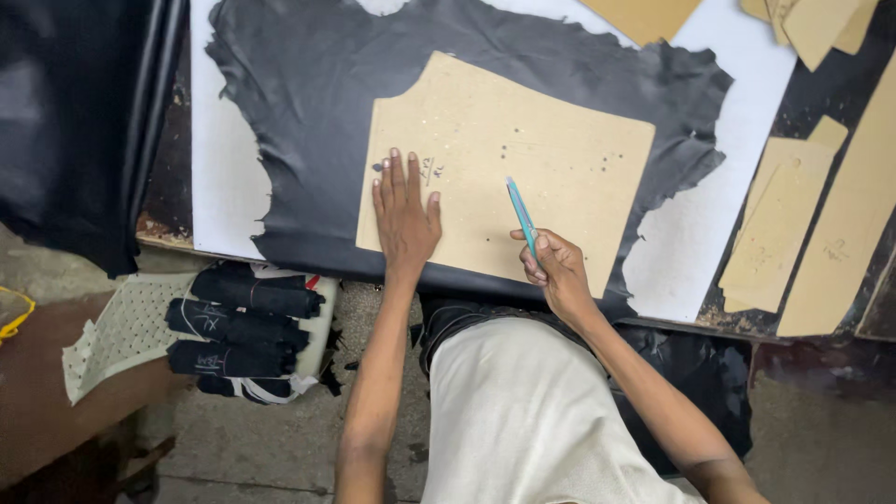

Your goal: The person places a cardboard pattern on a black leather sheet, marks it with a pen, and cuts the leather along the pattern using a utility knife. The person repeats this process with different pattern pieces, removing the cut leather pieces and setting them aside.

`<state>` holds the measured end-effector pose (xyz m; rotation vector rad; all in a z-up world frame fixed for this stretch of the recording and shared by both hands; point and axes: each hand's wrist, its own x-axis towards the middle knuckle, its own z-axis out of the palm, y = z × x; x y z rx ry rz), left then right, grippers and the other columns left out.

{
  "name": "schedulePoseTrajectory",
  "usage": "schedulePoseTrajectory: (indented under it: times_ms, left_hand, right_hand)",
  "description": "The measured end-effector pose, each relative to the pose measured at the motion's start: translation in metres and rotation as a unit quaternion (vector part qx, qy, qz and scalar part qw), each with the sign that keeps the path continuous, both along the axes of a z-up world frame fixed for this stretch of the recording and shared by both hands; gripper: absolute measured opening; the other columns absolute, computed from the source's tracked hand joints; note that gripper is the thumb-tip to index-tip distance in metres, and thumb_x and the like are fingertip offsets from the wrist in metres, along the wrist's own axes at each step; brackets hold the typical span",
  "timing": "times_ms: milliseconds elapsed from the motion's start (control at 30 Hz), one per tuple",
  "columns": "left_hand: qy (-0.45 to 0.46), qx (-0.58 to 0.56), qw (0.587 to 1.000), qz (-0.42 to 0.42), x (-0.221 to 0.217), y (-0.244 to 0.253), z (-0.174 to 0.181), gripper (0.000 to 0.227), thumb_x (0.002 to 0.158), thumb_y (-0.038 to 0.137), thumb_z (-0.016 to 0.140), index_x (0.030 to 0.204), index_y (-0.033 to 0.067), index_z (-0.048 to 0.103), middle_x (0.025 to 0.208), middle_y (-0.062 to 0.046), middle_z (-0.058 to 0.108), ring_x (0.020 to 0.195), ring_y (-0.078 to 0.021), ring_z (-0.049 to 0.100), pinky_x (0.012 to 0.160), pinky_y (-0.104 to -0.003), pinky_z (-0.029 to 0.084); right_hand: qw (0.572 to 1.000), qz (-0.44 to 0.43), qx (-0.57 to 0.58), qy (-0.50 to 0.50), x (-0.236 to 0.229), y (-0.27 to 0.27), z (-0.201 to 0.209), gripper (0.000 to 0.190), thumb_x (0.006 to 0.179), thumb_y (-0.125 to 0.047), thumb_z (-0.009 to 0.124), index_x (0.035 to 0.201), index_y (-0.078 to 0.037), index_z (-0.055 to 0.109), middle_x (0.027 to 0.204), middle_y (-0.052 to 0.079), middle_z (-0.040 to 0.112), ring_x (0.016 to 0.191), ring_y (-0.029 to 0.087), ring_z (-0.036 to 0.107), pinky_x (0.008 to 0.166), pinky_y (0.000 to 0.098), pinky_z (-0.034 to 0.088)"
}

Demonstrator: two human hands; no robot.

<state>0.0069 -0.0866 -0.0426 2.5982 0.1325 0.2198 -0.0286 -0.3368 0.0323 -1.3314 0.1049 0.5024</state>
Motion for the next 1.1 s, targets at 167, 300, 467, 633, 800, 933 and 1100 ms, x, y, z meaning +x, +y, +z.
schedulePoseTrajectory:
  times_ms: [167, 300, 467, 633, 800, 933, 1100]
  left_hand:
    - [0.024, -0.011, 1.0, 0.001, 0.001, 0.007, -0.002, 0.065, 0.103, 0.025, 0.046, 0.161, 0.0033, 0.03, 0.169, -0.019, 0.024, 0.158, -0.0314, 0.02, 0.129, -0.049, 0.014]
    - [0.027, -0.03, 0.999, -0.014, 0.003, 0.008, -0.013, 0.065, 0.101, 0.022, 0.045, 0.159, -0.0035, 0.029, 0.169, -0.02, 0.025, 0.157, -0.0316, 0.022, 0.128, -0.048, 0.014]
    - [0.039, -0.036, 0.997, -0.047, 0.005, 0.01, -0.025, 0.06, 0.106, 0.02, 0.047, 0.157, -0.0059, 0.032, 0.168, -0.022, 0.024, 0.159, -0.0334, 0.022, 0.132, -0.047, 0.013]
    - [0.036, -0.013, 0.999, -0.036, 0.002, 0.016, -0.023, 0.063, 0.102, 0.014, 0.045, 0.161, -0.0004, 0.03, 0.169, -0.019, 0.023, 0.158, -0.0313, 0.021, 0.13, -0.046, 0.012]
    - [0.031, -0.04, 0.998, -0.045, 0.003, 0.026, -0.019, 0.062, 0.104, 0.015, 0.043, 0.162, 0.0011, 0.028, 0.171, -0.016, 0.022, 0.159, -0.0295, 0.02, 0.132, -0.046, 0.011]
    - [0.045, -0.048, 0.997, -0.038, 0.003, 0.022, -0.019, 0.061, 0.104, 0.016, 0.041, 0.162, 0.0024, 0.029, 0.171, -0.015, 0.023, 0.159, -0.029, 0.021, 0.132, -0.045, 0.012]
    - [0.059, -0.048, 0.996, -0.039, 0.01, 0.019, -0.024, 0.06, 0.104, 0.017, 0.039, 0.162, 0.004, 0.031, 0.17, -0.013, 0.024, 0.158, -0.0284, 0.022, 0.131, -0.045, 0.012]
  right_hand:
    - [0.995, 0.076, 0.067, 0.014, 0.049, 0.052, 0.009, 0.038, 0.095, -0.003, 0.039, 0.124, 0.01, 0.061, 0.073, 0.003, 0.054, 0.055, 0.006, 0.04, 0.048, 0.0195, 0.034]
    - [0.963, 0.214, -0.095, -0.131, 0.094, 0.109, 0.018, 0.044, 0.097, -0.001, 0.036, 0.134, 0.006, 0.056, 0.085, 0.005, 0.058, 0.065, 0.01, 0.05, 0.058, 0.0236, 0.046]
    - [0.707, 0.437, -0.337, -0.442, 0.137, 0.188, -0.002, 0.044, 0.103, -0.006, 0.05, 0.147, 0.0, 0.054, 0.114, 0.019, 0.068, 0.096, 0.031, 0.067, 0.085, 0.0435, 0.055]
    - [0.594, 0.309, -0.599, -0.438, 0.083, 0.24, -0.079, 0.047, 0.109, -0.014, 0.038, 0.154, -0.004, 0.038, 0.145, 0.014, 0.051, 0.134, 0.031, 0.048, 0.119, 0.0424, 0.031]
    - [0.688, 0.055, -0.652, -0.314, 0.05, 0.238, -0.135, 0.056, 0.114, -0.026, 0.024, 0.164, -0.001, 0.019, 0.172, 0.014, 0.023, 0.16, 0.028, 0.024, 0.134, 0.0394, 0.015]
    - [0.681, 0.093, -0.66, -0.305, 0.054, 0.222, -0.149, 0.064, 0.111, -0.035, 0.026, 0.163, 0.001, 0.018, 0.172, 0.015, 0.023, 0.16, 0.027, 0.022, 0.135, 0.0387, 0.013]
    - [0.642, 0.065, -0.685, -0.338, 0.048, 0.224, -0.145, 0.054, 0.116, -0.025, 0.023, 0.165, -0.004, 0.017, 0.174, 0.012, 0.021, 0.162, 0.026, 0.025, 0.136, 0.0391, 0.019]
